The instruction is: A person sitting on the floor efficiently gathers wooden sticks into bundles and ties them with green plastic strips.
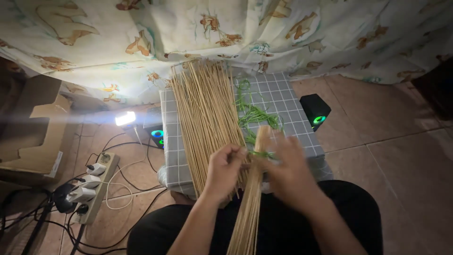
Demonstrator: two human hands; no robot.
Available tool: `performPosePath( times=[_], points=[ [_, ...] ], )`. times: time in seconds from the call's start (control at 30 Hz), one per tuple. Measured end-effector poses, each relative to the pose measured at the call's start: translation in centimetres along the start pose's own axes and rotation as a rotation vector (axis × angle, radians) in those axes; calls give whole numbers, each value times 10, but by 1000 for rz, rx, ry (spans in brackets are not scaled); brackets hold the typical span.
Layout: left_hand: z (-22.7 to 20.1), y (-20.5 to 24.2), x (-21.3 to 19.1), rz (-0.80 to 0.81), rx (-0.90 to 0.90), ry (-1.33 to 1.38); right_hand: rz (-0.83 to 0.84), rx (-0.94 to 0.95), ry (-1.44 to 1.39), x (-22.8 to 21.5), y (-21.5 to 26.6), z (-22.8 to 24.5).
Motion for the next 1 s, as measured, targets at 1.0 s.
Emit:
performPosePath(
  times=[1.0],
  points=[
    [-40, -4, -79, -376, 33, -627, 706, 888, 171, -39, 37, -99]
  ],
)
Point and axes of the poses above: each hand's wrist, its own y-axis away from the middle knuckle, its own x-axis out of the palm, z = x × y, the point moved 1 cm from there along -y, towards the middle knuckle, and after that the axes turned 12 degrees about y, right-handed, at the moved point
